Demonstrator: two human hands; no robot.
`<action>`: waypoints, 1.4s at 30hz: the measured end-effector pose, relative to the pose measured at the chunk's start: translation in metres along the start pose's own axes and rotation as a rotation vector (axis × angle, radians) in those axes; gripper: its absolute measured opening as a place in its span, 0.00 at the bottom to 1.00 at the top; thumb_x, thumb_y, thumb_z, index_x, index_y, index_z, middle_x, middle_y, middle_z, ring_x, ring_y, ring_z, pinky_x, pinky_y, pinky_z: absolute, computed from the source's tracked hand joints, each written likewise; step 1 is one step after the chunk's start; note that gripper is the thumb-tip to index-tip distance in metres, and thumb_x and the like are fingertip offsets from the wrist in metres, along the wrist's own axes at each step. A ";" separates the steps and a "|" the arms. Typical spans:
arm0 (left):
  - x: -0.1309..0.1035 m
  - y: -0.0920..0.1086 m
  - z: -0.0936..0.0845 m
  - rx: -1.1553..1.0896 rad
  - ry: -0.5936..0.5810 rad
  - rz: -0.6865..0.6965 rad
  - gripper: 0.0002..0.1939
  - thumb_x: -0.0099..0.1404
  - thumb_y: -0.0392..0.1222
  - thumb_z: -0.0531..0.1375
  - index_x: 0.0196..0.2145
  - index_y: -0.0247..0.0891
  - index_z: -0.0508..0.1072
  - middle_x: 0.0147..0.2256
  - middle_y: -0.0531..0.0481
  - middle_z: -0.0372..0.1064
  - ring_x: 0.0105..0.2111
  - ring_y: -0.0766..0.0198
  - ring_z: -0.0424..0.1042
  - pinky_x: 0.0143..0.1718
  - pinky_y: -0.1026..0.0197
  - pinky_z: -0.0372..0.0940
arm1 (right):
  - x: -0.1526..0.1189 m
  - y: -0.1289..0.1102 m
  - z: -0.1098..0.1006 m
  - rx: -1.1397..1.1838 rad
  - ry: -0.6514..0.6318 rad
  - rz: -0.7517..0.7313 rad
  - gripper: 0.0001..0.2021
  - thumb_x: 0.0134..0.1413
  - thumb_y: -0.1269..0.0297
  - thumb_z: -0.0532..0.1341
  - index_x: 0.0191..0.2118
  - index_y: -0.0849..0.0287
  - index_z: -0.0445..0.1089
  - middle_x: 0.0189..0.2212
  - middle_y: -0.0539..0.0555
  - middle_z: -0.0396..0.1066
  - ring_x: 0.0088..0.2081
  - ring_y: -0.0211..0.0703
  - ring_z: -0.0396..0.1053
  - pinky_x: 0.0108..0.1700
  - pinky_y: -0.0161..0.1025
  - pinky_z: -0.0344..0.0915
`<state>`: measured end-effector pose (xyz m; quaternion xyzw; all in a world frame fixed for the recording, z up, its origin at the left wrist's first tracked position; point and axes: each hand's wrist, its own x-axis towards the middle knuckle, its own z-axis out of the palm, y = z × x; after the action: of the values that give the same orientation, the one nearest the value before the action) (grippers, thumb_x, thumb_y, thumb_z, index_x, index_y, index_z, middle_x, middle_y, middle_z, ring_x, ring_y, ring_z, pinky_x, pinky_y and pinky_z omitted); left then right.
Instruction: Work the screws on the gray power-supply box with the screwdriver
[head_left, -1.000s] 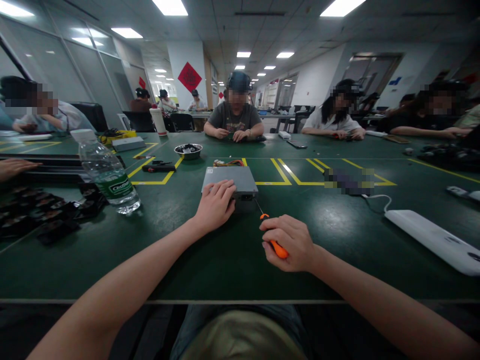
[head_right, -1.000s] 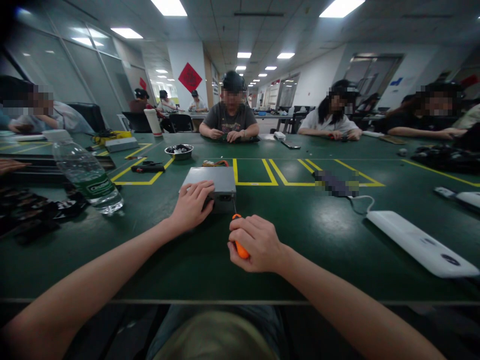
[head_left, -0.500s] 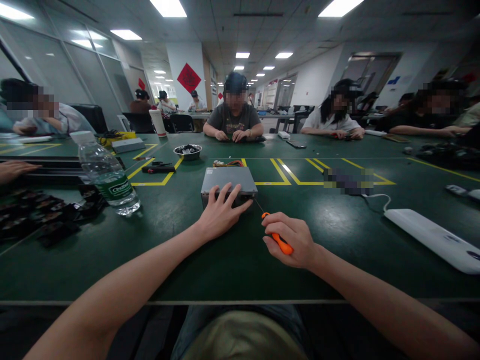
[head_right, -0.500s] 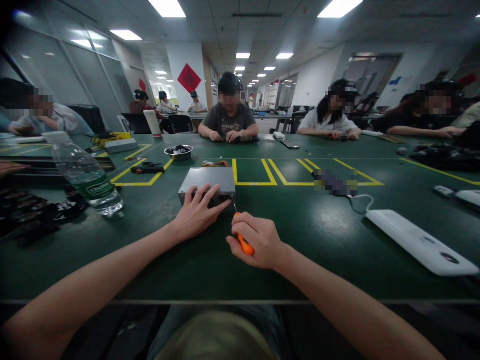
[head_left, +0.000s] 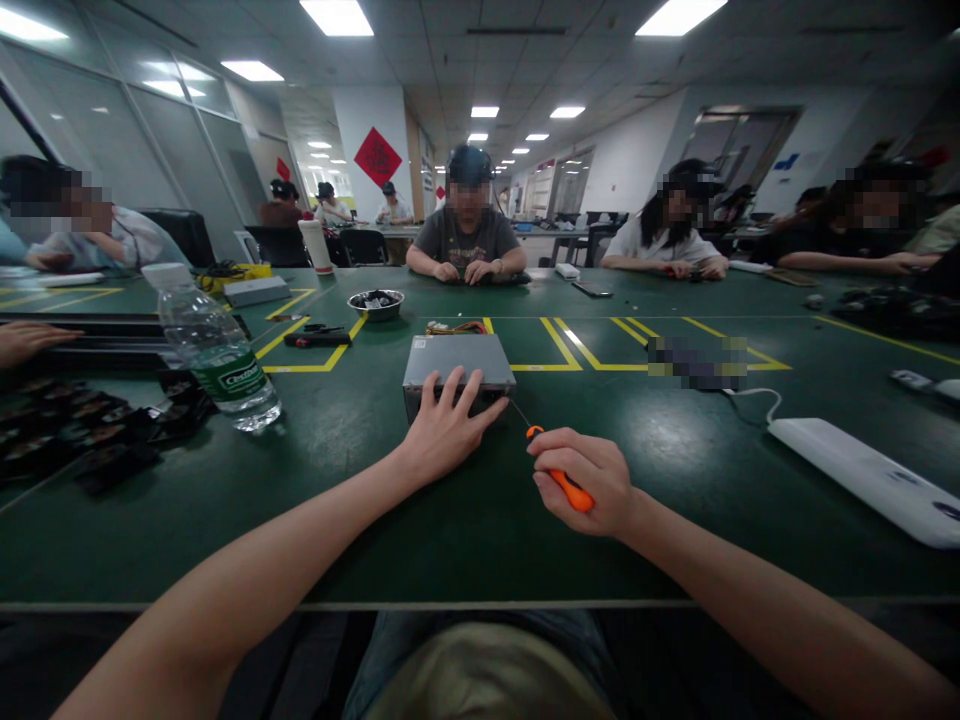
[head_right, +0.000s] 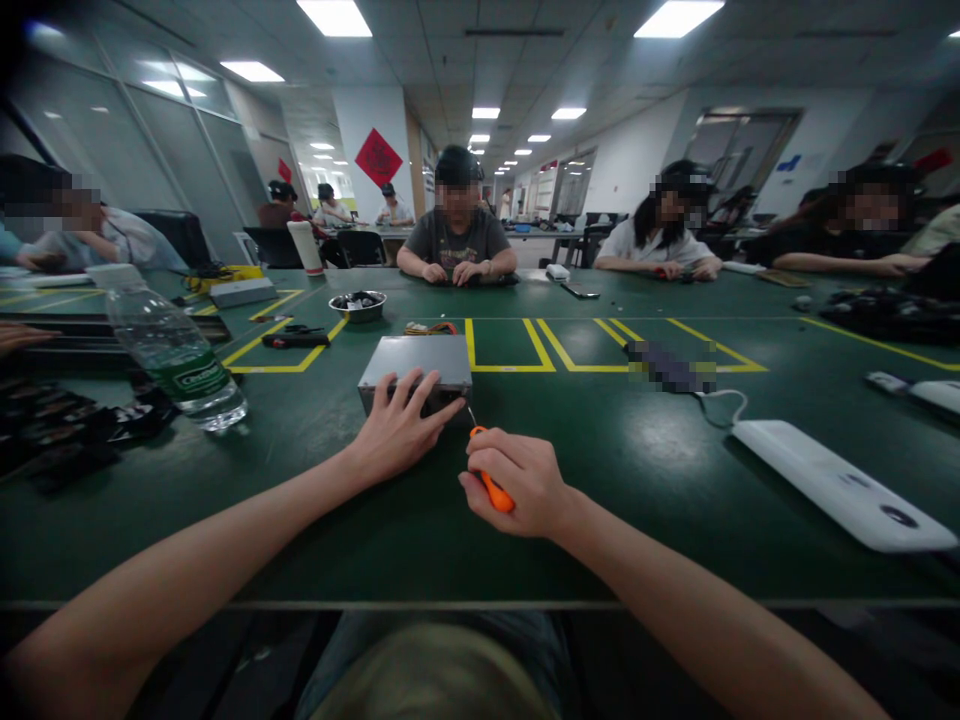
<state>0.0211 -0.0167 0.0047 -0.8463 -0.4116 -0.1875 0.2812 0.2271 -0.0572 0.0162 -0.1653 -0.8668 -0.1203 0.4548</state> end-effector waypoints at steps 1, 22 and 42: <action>0.000 0.000 0.000 -0.005 -0.002 -0.003 0.26 0.60 0.40 0.56 0.56 0.50 0.60 0.59 0.40 0.51 0.57 0.41 0.50 0.53 0.35 0.48 | 0.000 0.000 0.000 0.001 0.004 -0.011 0.02 0.50 0.71 0.56 0.31 0.59 0.62 0.29 0.54 0.69 0.27 0.35 0.67 0.28 0.32 0.65; -0.004 -0.014 0.000 -0.154 -0.020 0.065 0.09 0.61 0.39 0.55 0.35 0.41 0.74 0.60 0.43 0.48 0.60 0.45 0.45 0.55 0.36 0.46 | 0.005 -0.004 0.015 0.014 -0.078 -0.091 0.01 0.51 0.70 0.55 0.32 0.60 0.63 0.32 0.56 0.70 0.32 0.37 0.70 0.30 0.32 0.67; -0.004 -0.013 0.001 -0.145 0.005 0.057 0.09 0.62 0.39 0.53 0.33 0.38 0.73 0.60 0.41 0.49 0.59 0.45 0.47 0.55 0.37 0.46 | 0.003 -0.007 0.024 -0.112 -0.229 -0.163 0.03 0.52 0.70 0.54 0.30 0.60 0.65 0.31 0.54 0.69 0.28 0.36 0.66 0.29 0.34 0.62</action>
<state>0.0082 -0.0117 0.0061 -0.8754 -0.3720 -0.2110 0.2254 0.2049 -0.0551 0.0049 -0.1323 -0.9155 -0.1852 0.3316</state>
